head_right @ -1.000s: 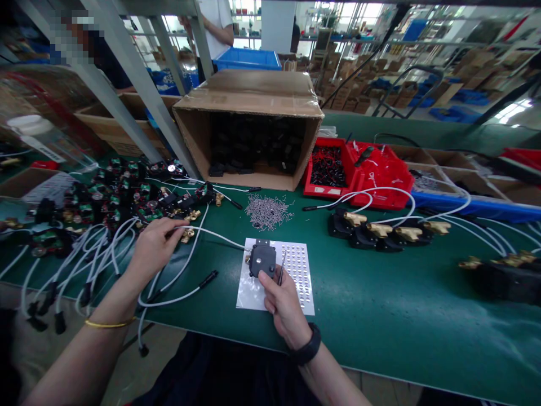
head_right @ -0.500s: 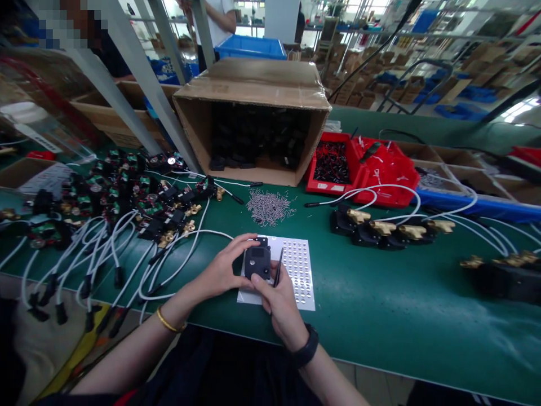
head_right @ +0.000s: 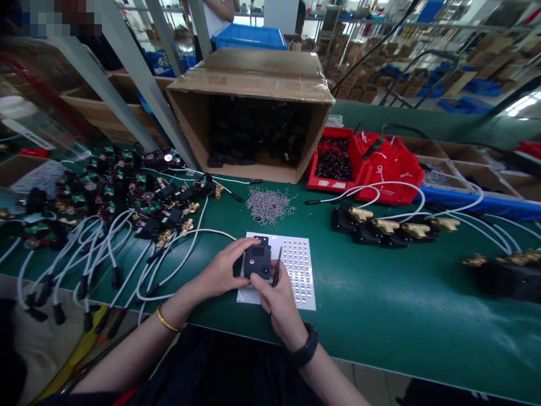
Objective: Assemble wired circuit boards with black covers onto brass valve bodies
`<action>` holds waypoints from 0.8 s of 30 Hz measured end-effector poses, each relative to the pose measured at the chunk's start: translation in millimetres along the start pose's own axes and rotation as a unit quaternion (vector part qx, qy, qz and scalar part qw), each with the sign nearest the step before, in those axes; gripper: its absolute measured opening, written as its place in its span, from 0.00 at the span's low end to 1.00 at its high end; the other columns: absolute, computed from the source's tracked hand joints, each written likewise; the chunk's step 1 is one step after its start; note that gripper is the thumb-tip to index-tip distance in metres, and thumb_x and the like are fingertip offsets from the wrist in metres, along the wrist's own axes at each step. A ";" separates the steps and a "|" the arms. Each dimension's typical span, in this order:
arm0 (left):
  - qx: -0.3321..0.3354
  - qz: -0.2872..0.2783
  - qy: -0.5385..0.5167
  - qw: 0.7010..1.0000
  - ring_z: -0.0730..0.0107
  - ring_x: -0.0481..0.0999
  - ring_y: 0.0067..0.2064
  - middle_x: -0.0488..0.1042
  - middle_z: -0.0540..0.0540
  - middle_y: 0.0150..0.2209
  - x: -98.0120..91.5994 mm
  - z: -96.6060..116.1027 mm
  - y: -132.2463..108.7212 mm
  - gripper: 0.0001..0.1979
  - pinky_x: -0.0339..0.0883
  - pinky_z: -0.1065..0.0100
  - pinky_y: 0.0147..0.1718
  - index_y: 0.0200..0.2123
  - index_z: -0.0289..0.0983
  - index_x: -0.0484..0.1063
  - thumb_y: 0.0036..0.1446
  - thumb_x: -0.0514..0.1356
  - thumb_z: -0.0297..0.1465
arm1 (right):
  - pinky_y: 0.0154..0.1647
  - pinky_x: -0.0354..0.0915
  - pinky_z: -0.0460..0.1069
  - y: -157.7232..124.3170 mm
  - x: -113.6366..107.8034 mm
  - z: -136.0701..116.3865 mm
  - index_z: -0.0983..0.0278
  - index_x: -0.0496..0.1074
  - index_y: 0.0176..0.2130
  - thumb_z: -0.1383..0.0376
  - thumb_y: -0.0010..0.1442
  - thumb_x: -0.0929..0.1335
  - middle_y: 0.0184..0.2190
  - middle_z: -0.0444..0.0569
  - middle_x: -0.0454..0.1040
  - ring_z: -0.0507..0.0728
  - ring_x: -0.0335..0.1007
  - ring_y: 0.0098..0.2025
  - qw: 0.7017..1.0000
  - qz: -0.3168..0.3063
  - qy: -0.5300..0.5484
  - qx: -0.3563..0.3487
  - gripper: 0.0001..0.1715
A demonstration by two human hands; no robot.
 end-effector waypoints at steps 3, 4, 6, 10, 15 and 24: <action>0.008 0.000 0.009 1.000 0.62 0.60 0.57 0.62 0.43 0.55 0.8 -0.6 -0.2 0.34 0.56 0.58 0.55 0.55 0.39 0.56 0.43 0.62 0.25 | 0.09 0.45 0.37 -0.6 -1.5 1.2 0.63 0.60 0.40 0.59 0.48 0.72 0.30 0.40 0.61 0.40 0.48 0.16 1.000 -0.003 0.004 0.002 0.23; 0.010 0.000 0.011 1.000 0.62 0.60 0.57 0.62 0.43 0.55 0.7 -0.7 0.5 0.34 0.56 0.58 0.55 0.55 0.39 0.56 0.44 0.62 0.25 | 0.09 0.44 0.37 -0.9 -1.7 2.0 0.63 0.60 0.40 0.59 0.48 0.72 0.30 0.40 0.61 0.40 0.47 0.15 1.000 -0.004 0.006 0.003 0.23; 0.013 -0.002 0.012 1.000 0.62 0.60 0.57 0.62 0.43 0.55 -0.1 -0.7 3.0 0.34 0.56 0.59 0.56 0.55 0.40 0.56 0.44 0.62 0.26 | 0.09 0.44 0.37 -1.5 -1.7 3.5 0.62 0.60 0.40 0.59 0.48 0.72 0.30 0.39 0.61 0.40 0.46 0.15 1.000 -0.006 0.010 0.006 0.23; 0.018 -0.004 0.010 1.000 0.62 0.60 0.57 0.62 0.44 0.56 0.6 0.5 2.8 0.33 0.56 0.58 0.56 0.56 0.41 0.56 0.46 0.63 0.29 | 0.09 0.42 0.38 0.0 -4.3 1.9 0.62 0.60 0.40 0.57 0.51 0.70 0.28 0.39 0.62 0.39 0.43 0.13 1.000 -0.014 0.005 0.013 0.21; -0.040 0.084 0.051 0.994 0.56 0.53 0.60 0.54 0.39 0.59 8.7 -10.5 -28.2 0.35 0.51 0.53 0.58 0.59 0.40 0.50 0.49 0.62 0.34 | 0.14 0.56 0.42 21.8 -26.6 -14.0 0.64 0.64 0.43 0.62 0.51 0.69 0.36 0.48 0.69 0.46 0.60 0.19 0.943 -0.032 -0.279 -0.177 0.19; -0.102 0.118 0.223 0.962 0.59 0.61 0.53 0.62 0.40 0.52 -9.5 -52.0 -3.9 0.24 0.58 0.55 0.53 0.57 0.37 0.55 0.56 0.48 0.25 | 0.23 0.67 0.49 29.9 -56.3 -11.6 0.66 0.67 0.49 0.78 0.57 0.56 0.46 0.62 0.70 0.55 0.71 0.27 0.439 -0.106 -0.742 -0.494 0.23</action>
Point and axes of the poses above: each hand's wrist, its own y-axis towards the middle knuckle, its own x-axis out of the palm, z = x × y, the point moved 1 cm from there along y, towards the middle knuckle
